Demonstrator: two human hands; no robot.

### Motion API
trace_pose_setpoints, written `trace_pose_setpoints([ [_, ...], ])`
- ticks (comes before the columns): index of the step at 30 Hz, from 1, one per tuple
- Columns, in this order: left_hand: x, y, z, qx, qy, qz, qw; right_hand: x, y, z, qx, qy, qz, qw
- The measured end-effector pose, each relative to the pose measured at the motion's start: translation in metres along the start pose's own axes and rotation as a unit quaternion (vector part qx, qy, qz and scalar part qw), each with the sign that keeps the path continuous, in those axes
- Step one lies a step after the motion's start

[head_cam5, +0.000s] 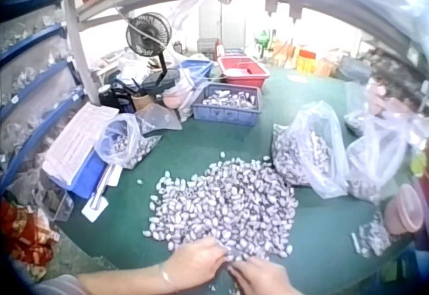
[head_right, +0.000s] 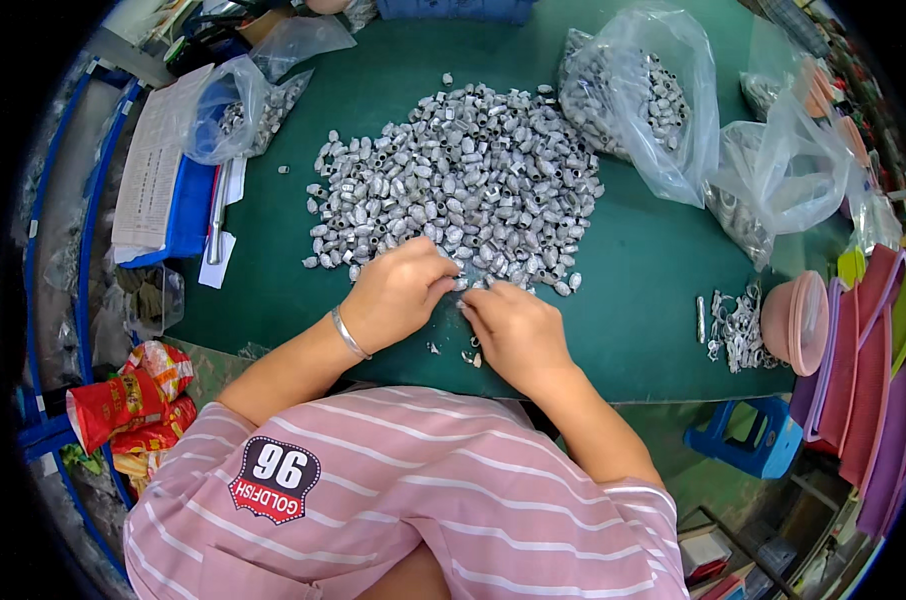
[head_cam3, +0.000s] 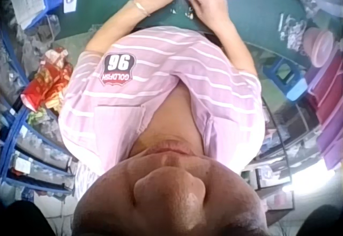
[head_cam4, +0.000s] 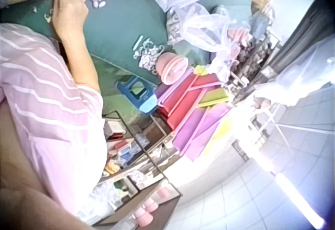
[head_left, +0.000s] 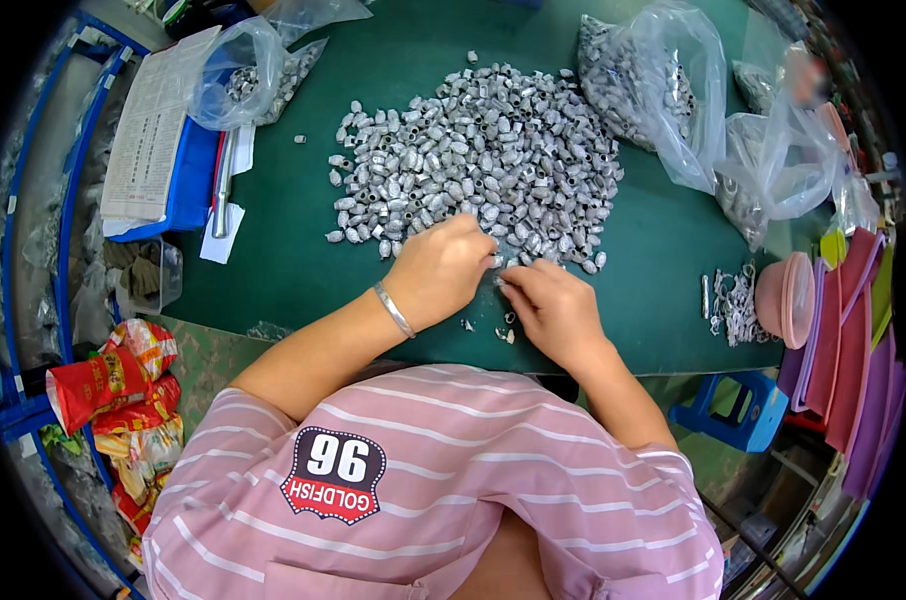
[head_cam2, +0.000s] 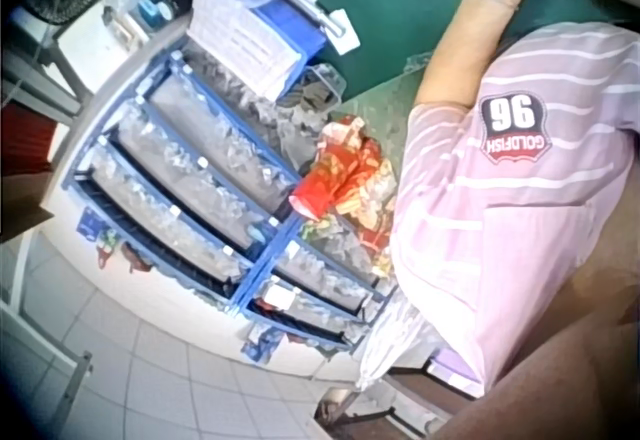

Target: The person sits at a green workbench and repeatedly picks up small silver metal components from a large pile. They insert a small ring into each component by hand, then place the assembled piece back onto the table. The process is continuous and repetitive throughout the clip.

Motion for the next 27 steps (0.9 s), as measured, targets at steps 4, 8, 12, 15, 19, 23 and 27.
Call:
trace_pose_setpoints([
  [4, 0.0, 0.006, 0.0, -0.043, 0.027, -0.041, 0.998, 0.002, -0.016, 0.004, -0.19, 0.073, -0.017, 0.979],
  [8, -0.003, 0.005, 0.003, -0.066, 0.034, -0.081, 0.994, 0.004, -0.023, 0.005, -0.253, 0.058, -0.022, 0.965],
  [12, 0.001, 0.001, 0.001, 0.057, 0.052, -0.047, 0.996, 0.007, -0.019, 0.014, -0.348, 0.028, -0.032, 0.937],
  [15, 0.001, -0.006, 0.006, 0.257, -0.028, 0.006, 0.966, 0.015, -0.01, 0.019, -0.656, 0.179, -0.11, 0.725],
  [19, 0.007, -0.012, 0.008, 0.395, -0.065, 0.036, 0.916, 0.013, -0.009, 0.02, -0.764, 0.165, -0.143, 0.607],
  [23, 0.009, -0.007, 0.011, 0.455, -0.041, 0.079, 0.886, 0.011, -0.007, 0.015, -0.776, 0.191, -0.131, 0.587],
  [27, 0.011, -0.005, 0.013, 0.496, -0.061, 0.079, 0.862, 0.01, -0.004, 0.016, -0.797, 0.213, -0.138, 0.549],
])
Point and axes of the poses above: each hand's wrist, its own x-axis away from the middle knuckle, its own y-axis out of the palm, z = x × y, the point moved 1 cm from there along -x, towards the middle knuckle, and after that the axes turned 10 degrees about y, right-handed, at the moved point
